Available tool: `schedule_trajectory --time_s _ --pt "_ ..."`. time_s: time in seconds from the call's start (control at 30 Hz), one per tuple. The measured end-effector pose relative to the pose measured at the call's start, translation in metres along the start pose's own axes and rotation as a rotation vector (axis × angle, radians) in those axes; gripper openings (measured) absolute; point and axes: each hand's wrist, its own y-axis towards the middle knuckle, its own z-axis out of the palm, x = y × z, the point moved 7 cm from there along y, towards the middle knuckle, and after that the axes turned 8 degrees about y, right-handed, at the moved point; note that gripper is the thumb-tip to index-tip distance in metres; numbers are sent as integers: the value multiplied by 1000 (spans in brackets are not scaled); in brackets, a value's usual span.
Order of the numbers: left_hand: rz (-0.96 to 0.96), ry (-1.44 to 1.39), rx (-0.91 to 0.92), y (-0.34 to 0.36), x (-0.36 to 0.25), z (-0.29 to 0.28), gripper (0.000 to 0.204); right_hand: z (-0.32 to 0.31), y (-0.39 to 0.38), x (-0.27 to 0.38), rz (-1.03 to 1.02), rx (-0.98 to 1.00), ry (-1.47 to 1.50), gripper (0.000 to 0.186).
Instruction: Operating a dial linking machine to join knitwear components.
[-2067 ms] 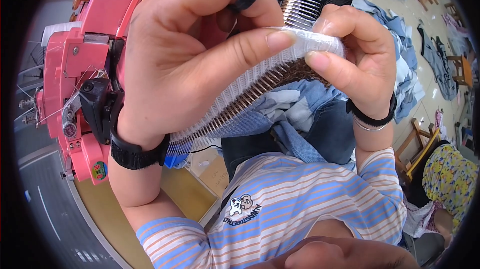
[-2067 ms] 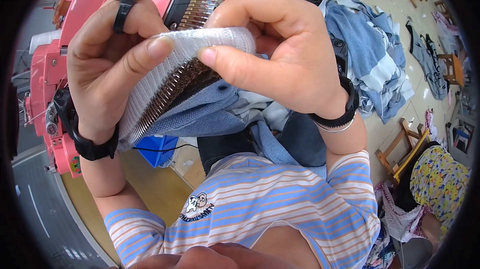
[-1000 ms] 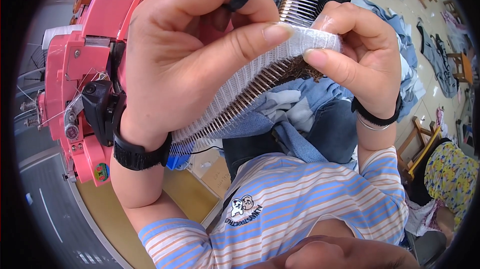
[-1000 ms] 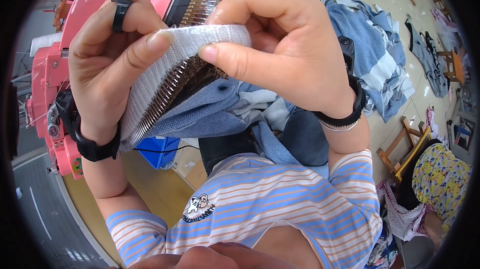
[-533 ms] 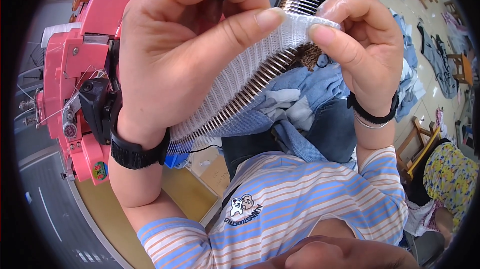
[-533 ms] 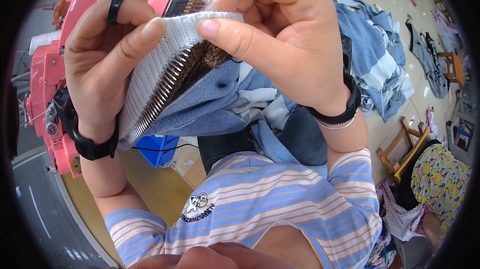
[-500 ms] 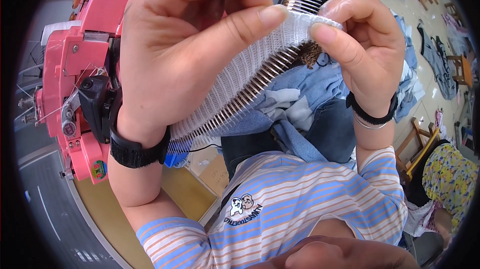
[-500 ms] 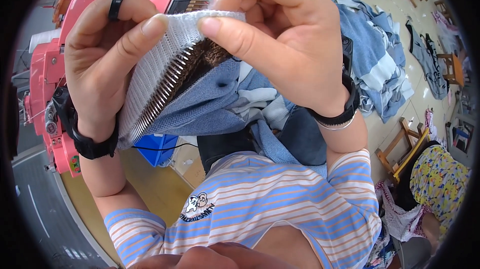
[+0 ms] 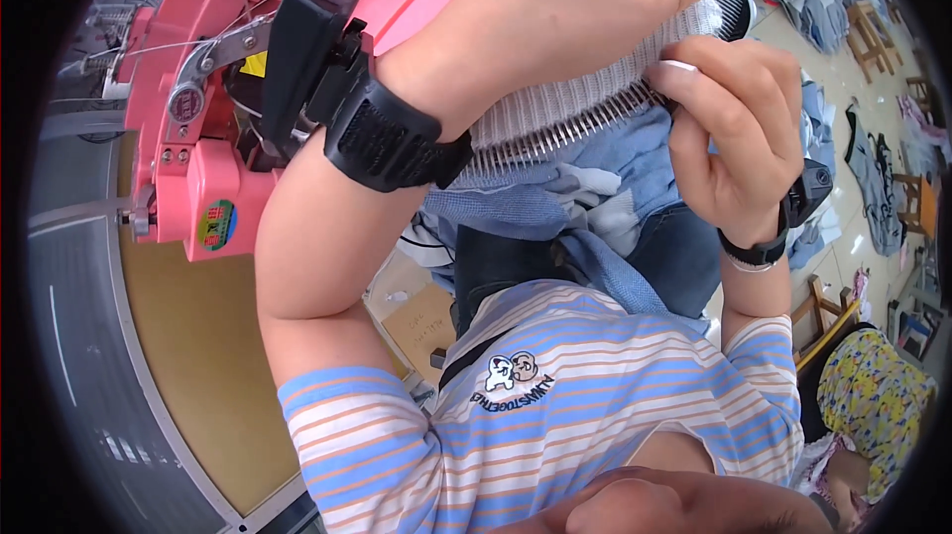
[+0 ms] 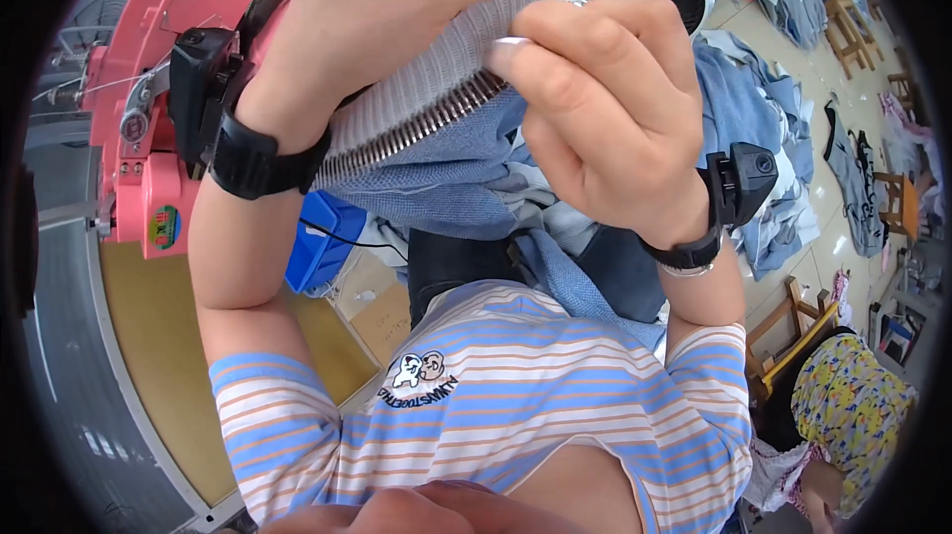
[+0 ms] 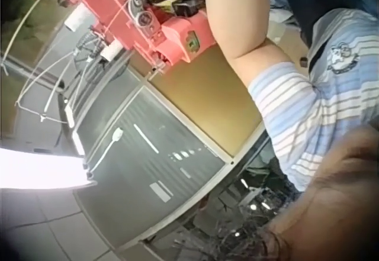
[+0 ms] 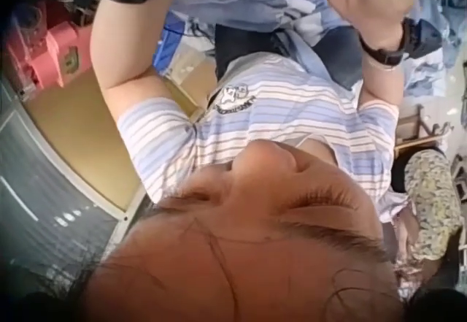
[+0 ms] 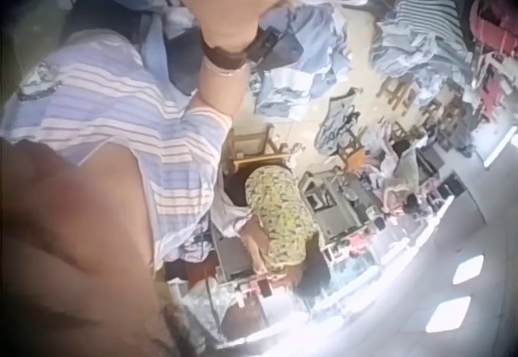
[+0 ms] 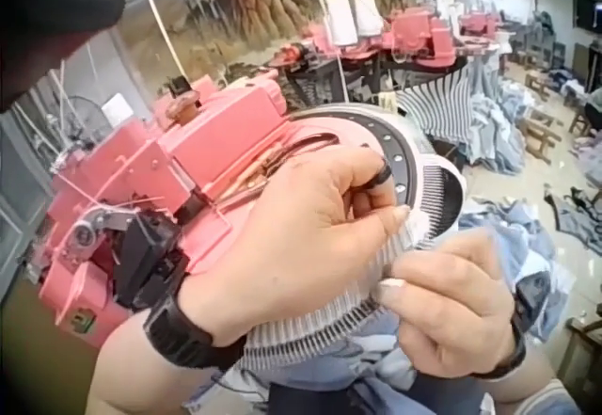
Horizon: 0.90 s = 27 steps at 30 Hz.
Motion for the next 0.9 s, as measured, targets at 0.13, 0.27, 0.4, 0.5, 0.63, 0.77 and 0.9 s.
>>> schedule_trajectory --time_s 0.13,0.27,0.4,0.5,0.63,0.77,0.9 --pt "340 337 -175 -42 -33 -18 15 1 0 7 17 21 -103 29" --pt "336 193 -370 -122 -34 -63 16 6 -14 36 55 66 -50 30" --pt "-50 49 -792 -213 20 -90 16 45 -22 63 52 134 38 33" --pt "-48 380 -829 -234 39 -91 18 61 -32 60 71 76 -73 33" --pt "241 654 -694 -222 40 -67 25 76 -54 47 178 -11 -208 36" --pt "343 559 -629 -209 51 -55 34 83 -56 37 329 -77 -269 23" --pt "419 609 -595 -199 54 -44 35 93 -51 40 243 -25 -258 20"
